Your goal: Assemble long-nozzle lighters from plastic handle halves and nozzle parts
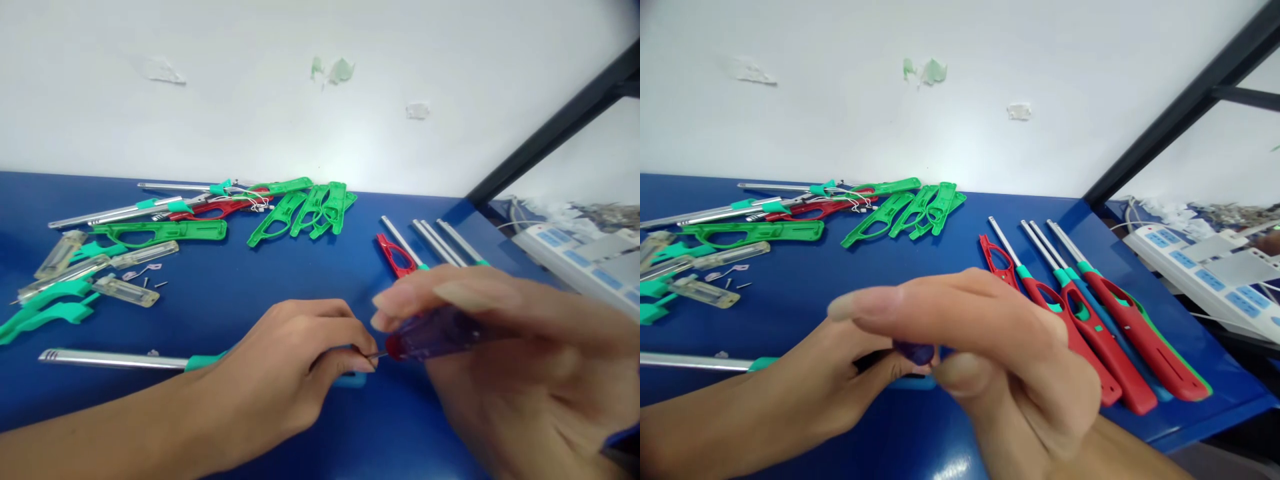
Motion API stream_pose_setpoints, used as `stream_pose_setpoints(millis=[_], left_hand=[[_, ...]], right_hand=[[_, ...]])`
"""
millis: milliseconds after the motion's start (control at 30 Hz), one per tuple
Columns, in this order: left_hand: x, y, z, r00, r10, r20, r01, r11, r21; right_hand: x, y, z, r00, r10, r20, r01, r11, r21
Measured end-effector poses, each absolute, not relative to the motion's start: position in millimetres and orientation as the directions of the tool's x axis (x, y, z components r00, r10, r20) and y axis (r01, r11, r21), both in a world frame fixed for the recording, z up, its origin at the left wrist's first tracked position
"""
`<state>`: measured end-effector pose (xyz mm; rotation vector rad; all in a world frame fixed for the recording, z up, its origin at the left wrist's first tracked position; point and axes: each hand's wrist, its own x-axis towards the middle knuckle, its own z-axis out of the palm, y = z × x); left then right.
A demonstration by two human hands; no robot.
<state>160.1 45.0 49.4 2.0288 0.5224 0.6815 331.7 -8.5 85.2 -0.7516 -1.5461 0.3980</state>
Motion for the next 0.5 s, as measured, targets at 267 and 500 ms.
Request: stream_pose_setpoints(millis=[267,500], left_hand=[[161,43,58,0.79,0.585,0.184,0.145,-0.47,0.87],[160,43,57,0.761,0.598,0.252,0.14,-0.531,0.836]], right_hand=[[326,2,85,0.112,0.565,0.817,0.303,0.764,-0.57],[334,-5,79,-0.022,0.684,0.729,0.259,0.708,-0.657]])
